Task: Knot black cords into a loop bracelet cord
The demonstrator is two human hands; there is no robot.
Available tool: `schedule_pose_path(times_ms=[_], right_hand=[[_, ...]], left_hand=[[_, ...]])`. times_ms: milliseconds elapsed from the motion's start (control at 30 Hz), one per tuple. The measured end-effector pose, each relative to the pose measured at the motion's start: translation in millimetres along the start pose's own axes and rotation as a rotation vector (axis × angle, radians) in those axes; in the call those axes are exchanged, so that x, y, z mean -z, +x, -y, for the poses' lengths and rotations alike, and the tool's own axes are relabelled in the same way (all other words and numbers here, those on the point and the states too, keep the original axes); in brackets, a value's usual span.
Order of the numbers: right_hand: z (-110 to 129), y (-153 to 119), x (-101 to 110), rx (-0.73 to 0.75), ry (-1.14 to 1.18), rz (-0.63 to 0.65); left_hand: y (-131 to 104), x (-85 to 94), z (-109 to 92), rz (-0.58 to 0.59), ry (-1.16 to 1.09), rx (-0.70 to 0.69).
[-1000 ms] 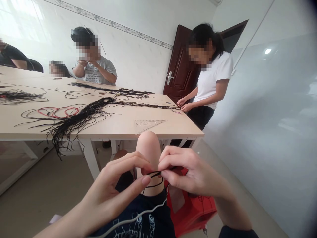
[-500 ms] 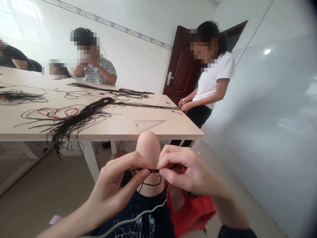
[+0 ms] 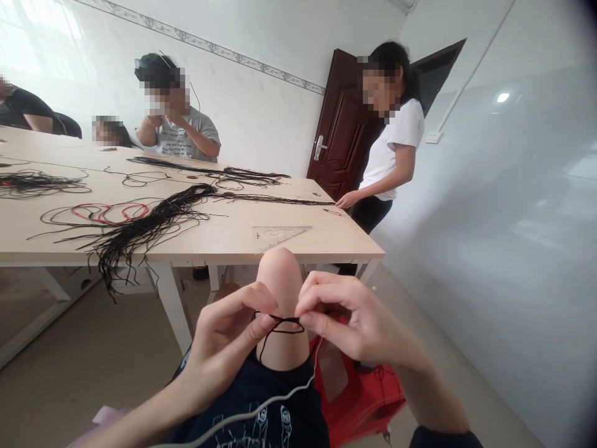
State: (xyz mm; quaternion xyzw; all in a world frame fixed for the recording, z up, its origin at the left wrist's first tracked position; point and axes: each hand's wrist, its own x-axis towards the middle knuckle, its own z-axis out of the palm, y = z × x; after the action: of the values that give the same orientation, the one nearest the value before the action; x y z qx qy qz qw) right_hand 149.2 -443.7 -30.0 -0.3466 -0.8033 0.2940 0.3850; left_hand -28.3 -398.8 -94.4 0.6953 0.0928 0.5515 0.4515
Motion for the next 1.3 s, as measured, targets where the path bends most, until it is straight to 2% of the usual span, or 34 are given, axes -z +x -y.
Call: schedule_pose_path(times_ms=[67,167,267,367,433,467,533,600,667,767,833,900,1000,1067,1167,1233,1300], right_hand=[[-1,-1,-1,-0.013,0.007,-0.012],[-2,-3,0,-0.046,0.025,-0.018],[-5,-4,2,-0.068,0.045,-0.033],[-7,-3,5,-0.071,0.058,-0.042],[-7,-2,6,-0.066,0.067,-0.037],[-7,-1,6,-0.061,0.066,-0.035],[-7,1,6,-0.051,0.042,-0.034],[-7,2,5,-0.045,0.008,-0.034],[-6,3,5,-0.043,-0.021,-0.027],[-4,4,3,-0.027,-0.061,-0.003],[-3,4,3,-0.012,-0.091,0.013],[-2,4,3,-0.002,-0.113,0.025],[-1,4,4,0.000,-0.130,0.045],[0,4,5,-0.005,-0.137,0.058],[0,3,6,-0.006,-0.140,0.074],[0,3,7,-0.008,-0.137,0.087],[0,3,7,-0.013,-0.139,0.099]], left_hand=[[-2,2.3,5,-0.015,-0.062,-0.058],[-6,11.0,2,0.005,-0.023,-0.134],[-6,27.8,-6,0.139,0.098,-0.120],[-2,47.4,-12,0.275,0.147,-0.225],[1,54.8,-14,0.227,0.175,-0.215],[3,55.6,-15,0.137,0.188,-0.167],[4,51.3,-17,-0.034,0.196,-0.051],[7,42.6,-21,-0.087,0.190,0.017],[12,33.7,-25,-0.028,0.225,0.087],[22,24.3,-28,0.166,0.317,0.240],[27,20.9,-28,0.292,0.317,0.291],[30,19.2,-26,0.357,0.278,0.301],[30,18.4,-25,0.359,0.256,0.299],[29,18.1,-27,0.353,0.292,0.279],[29,17.5,-31,0.419,0.393,0.240],[30,17.1,-32,0.455,0.511,0.171],[31,17.4,-33,0.460,0.677,0.035]])
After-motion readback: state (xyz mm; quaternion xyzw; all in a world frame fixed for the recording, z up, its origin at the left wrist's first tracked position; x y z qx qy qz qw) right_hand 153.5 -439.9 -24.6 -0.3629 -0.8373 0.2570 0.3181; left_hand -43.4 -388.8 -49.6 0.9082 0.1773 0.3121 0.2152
